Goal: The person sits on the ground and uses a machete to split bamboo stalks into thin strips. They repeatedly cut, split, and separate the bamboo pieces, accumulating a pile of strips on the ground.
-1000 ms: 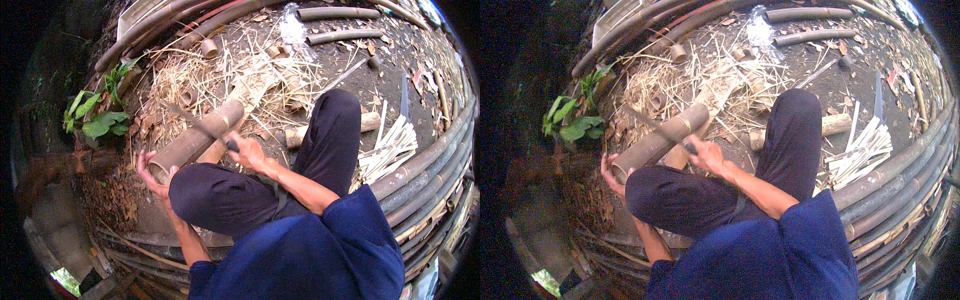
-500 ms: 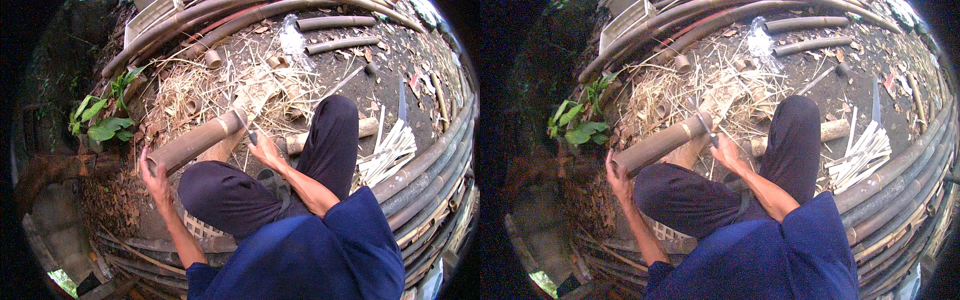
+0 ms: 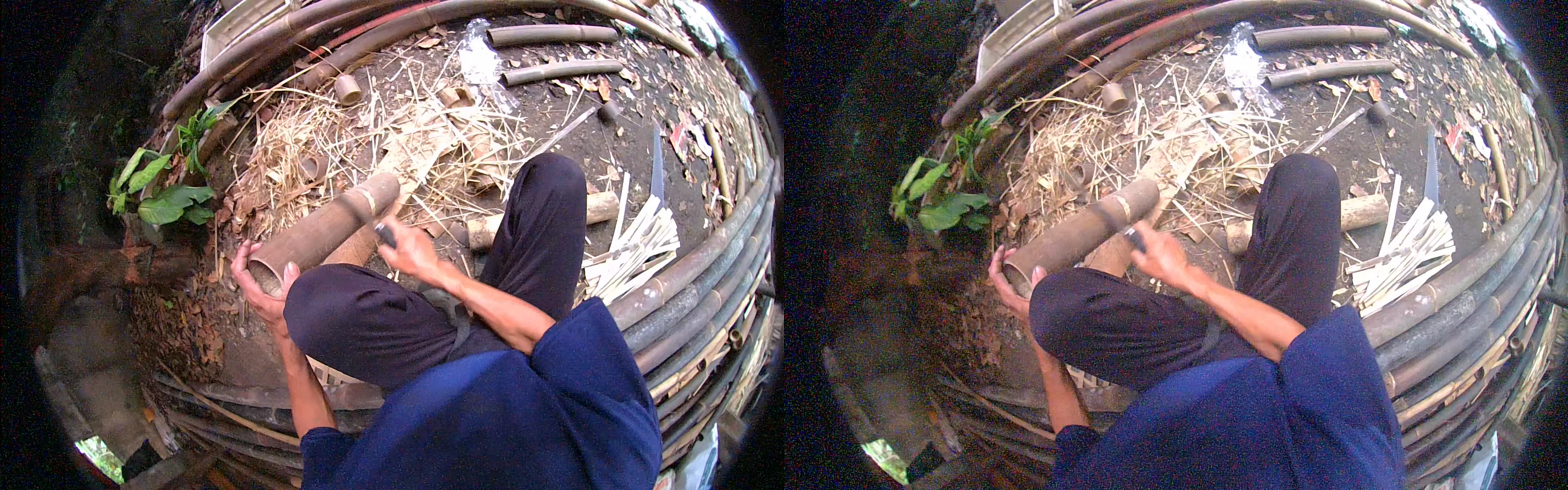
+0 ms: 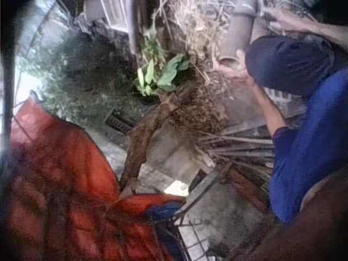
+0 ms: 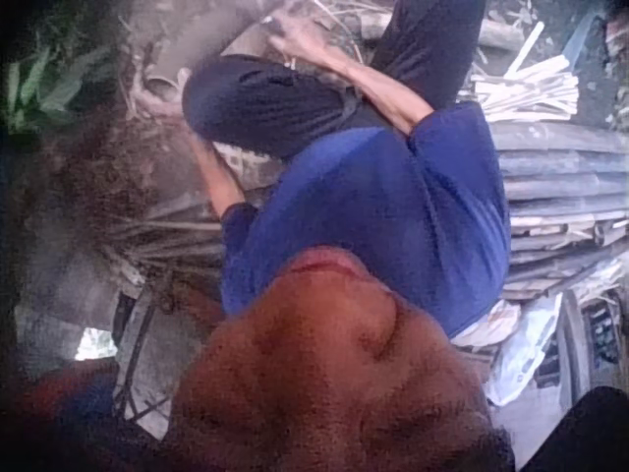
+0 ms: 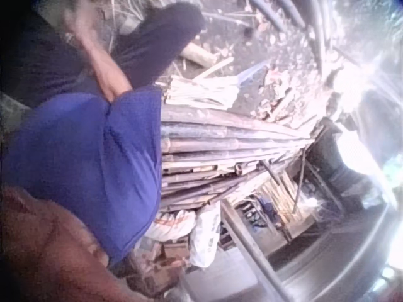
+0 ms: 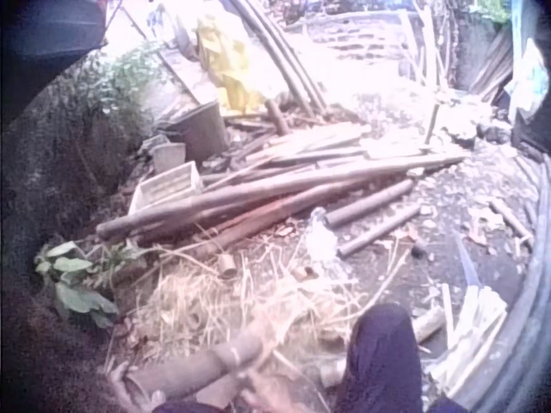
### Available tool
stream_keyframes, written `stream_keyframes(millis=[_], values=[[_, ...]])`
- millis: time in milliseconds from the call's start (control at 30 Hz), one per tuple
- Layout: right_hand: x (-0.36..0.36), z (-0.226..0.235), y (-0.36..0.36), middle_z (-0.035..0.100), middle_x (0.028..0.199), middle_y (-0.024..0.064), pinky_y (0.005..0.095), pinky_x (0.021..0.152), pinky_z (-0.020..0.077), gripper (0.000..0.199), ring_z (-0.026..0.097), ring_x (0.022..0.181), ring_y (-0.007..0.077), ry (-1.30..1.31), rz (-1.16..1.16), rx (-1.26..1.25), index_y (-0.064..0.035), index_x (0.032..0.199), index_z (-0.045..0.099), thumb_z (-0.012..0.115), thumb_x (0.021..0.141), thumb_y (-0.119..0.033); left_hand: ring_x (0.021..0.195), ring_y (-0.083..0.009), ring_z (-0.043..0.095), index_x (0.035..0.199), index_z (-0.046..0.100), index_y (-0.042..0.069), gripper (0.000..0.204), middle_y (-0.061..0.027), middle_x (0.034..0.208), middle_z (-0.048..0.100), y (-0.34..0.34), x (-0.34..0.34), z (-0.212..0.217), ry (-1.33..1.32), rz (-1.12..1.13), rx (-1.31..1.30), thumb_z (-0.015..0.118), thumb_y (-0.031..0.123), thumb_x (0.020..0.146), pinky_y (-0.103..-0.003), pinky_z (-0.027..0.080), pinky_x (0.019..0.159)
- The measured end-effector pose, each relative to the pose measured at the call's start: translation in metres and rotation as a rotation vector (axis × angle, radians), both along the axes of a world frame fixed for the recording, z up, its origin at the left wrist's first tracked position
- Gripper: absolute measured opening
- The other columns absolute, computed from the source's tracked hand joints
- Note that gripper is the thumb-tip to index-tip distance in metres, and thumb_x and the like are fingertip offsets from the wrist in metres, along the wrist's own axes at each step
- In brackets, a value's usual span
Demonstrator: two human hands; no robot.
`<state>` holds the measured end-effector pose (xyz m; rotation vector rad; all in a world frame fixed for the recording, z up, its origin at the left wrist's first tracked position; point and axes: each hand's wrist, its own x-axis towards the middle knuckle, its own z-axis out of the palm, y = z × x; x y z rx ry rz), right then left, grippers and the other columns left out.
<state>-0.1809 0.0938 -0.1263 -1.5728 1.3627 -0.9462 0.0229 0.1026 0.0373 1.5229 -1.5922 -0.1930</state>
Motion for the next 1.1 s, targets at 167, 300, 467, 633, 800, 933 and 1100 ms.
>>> stream_keyframes(millis=[167,300,467,633,800,933,1100], values=[[-0.029,-0.064,-0.025,0.065,0.086,0.0258,0.0488,0.072,0.0507,0.039,0.065,0.081,0.0416,0.06,-0.246,0.201,0.0014,0.11,0.053,0.059,0.077,-0.019,0.112,-0.0245,0.051,0.134,0.046,0.003,0.065,-0.0134,0.12,0.053,-0.011,0.014,-0.009,-0.049,-0.034,-0.023,0.071,0.015,0.075,-0.038,0.039,0.1],[0.001,-0.004,-0.002,0.064,0.082,0.0232,0.0471,0.07,0.0512,0.042,0.066,0.076,0.0386,-0.054,-0.098,0.208,-0.0056,0.118,0.051,0.059,0.079,-0.02,0.114,-0.0231,0.05,0.141,0.042,0.004,0.076,-0.012,0.123,0.054,-0.002,0.03,0.013,-0.244,-0.042,0.066,0.076,0.025,0.076,-0.037,0.037,0.102],[0.004,-0.003,0.006,0.065,0.08,0.0224,0.0488,0.068,0.0507,0.041,0.066,0.077,0.0382,0.13,-0.011,0.05,-0.0125,0.117,0.053,0.063,0.077,-0.019,0.109,-0.0265,0.053,0.123,0.053,0.002,0.052,-0.0112,0.116,0.057,-0.006,0.027,-0.001,-0.075,0.081,0.102,0.073,0.011,0.076,-0.038,0.038,0.1],[-0.026,-0.024,-0.021,0.065,0.085,0.0237,0.0468,0.069,0.0512,0.038,0.065,0.076,0.0393,0.08,-0.143,0.186,-0.0038,0.111,0.055,0.061,0.077,-0.019,0.105,-0.0266,0.054,0.11,0.056,0.003,0.039,-0.0119,0.11,0.057,0.005,0.026,-0.003,-0.094,-0.001,-0.133,0.073,0.01,0.076,-0.039,0.04,0.097],[0.0,0.023,-0.002,0.066,0.084,0.0232,0.0527,0.068,0.0494,0.042,0.064,0.079,0.0443,0.047,0.02,0.094,-0.013,0.116,0.051,0.064,0.077,-0.021,0.107,-0.0277,0.052,0.108,0.055,0.004,0.04,-0.0139,0.112,0.054,-0.004,-0.001,0.005,-0.135,-0.109,-0.143,0.073,0.012,0.073,-0.04,0.039,0.098],[-0.025,-0.034,-0.042,0.066,0.087,0.0246,0.0515,0.07,0.0521,0.041,0.065,0.08,0.0439,0.116,-0.237,0.208,-0.0084,0.116,0.052,0.063,0.078,-0.021,0.108,-0.0283,0.051,0.107,0.054,0.005,0.039,-0.0146,0.114,0.052,-0.016,0.003,-0.004,-0.12,-0.149,-0.115,0.071,0.01,0.072,-0.04,0.038,0.098],[0.006,0.008,-0.008,0.067,0.085,0.0242,0.0507,0.069,0.0523,0.045,0.065,0.079,0.0432,0.05,0.061,0.043,-0.0069,0.117,0.051,0.064,0.077,-0.023,0.108,-0.0286,0.051,0.107,0.053,0.006,0.039,-0.0138,0.115,0.053,-0.012,-0.006,0.002,-0.179,-0.099,-0.081,0.07,0.008,0.072,-0.041,0.037,0.1]])
